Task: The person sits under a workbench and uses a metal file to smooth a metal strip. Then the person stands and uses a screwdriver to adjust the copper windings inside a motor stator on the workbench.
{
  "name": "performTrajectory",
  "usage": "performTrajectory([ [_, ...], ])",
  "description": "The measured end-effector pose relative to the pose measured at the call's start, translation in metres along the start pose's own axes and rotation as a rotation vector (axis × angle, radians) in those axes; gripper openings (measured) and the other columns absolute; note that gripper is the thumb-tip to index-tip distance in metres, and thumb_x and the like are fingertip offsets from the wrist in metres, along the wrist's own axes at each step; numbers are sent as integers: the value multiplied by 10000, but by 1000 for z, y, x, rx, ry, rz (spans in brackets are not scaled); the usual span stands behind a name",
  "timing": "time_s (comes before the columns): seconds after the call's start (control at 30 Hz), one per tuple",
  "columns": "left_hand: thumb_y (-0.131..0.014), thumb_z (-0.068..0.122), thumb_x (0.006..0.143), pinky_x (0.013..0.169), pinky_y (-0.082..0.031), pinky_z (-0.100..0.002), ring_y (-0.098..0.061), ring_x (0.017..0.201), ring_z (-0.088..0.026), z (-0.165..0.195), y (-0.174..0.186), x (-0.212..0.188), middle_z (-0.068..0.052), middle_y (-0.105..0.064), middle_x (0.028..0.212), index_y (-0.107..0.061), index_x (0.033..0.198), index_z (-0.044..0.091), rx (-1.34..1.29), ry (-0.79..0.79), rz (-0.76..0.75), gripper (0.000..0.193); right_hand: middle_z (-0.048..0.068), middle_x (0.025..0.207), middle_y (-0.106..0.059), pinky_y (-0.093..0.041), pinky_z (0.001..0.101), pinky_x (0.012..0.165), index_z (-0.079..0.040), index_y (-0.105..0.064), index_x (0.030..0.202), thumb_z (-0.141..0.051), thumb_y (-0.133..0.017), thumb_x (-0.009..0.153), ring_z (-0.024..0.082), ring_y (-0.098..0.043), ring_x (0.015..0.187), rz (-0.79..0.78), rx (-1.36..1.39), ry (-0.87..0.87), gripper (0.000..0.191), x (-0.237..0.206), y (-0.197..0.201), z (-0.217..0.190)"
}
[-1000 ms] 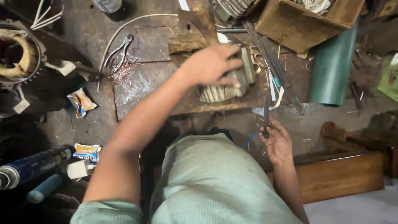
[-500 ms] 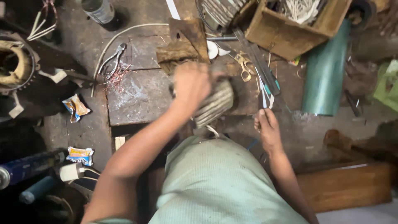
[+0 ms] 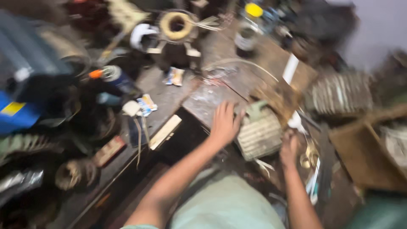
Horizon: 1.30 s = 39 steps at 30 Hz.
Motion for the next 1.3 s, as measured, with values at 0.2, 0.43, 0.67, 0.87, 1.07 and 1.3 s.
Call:
performTrajectory([
  [0.2,-695,370,945,1012,-455,-468,-591,1149,-383,-10,-17,-116,-217,-624,1194,-592,1295,4,-257,306,-159,517,106,868,-493,-370,360,695,91,-507,1030,-452,-445,1174,181,-432,782,16,176,0,565,9,-14,6],
  [0.43,-716,432,917,1035,-529,-365,-712,1135,-253,12,-43,-99,-158,-744,1249,-687,1309,68,-654,226,-353,536,65,1183,-602,-458,309,933,37,-525,1338,-410,-462,1152,156,-549,1053,47,283,237,488,5,-19,-11],
  [0.67,-718,472,949,976,-535,-350,-703,1074,-199,7,-37,-76,-116,-752,1184,-697,1297,27,-876,622,-288,565,294,1088,-671,-472,536,879,36,-653,1216,-492,-505,1166,489,-631,1026,38,-379,214,550,41,-24,-60],
  [0.87,-761,510,904,944,-544,-340,-687,1073,-185,-16,-38,-41,-119,-717,1206,-653,1268,-56,-1150,945,-125,682,394,1184,-644,-448,597,984,13,-674,1224,-694,-469,1057,572,-590,1146,-209,-738,-42,756,98,-60,-95],
  [1.07,-686,590,902,916,-544,-385,-686,1063,-236,-55,-44,-13,-194,-708,1221,-644,1256,-93,-1186,1173,-15,771,377,1287,-618,-416,581,1049,-33,-644,1308,-630,-429,1056,565,-537,1239,-284,-776,-159,682,136,-110,-107],
  [1.3,-626,712,906,1060,-453,-394,-608,1237,-264,-69,-49,6,-197,-624,1369,-577,1354,-68,-959,1337,31,901,328,1316,-615,-427,586,1026,-69,-624,1338,-582,-423,1096,558,-542,1224,-352,-918,-161,602,163,-130,-96],
])
Point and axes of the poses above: each hand's wrist, its own x-axis towards the middle knuckle, its own y-axis out of the back of the hand, z = x × y, the point moved 5 cm from there along x, towards the middle knuckle
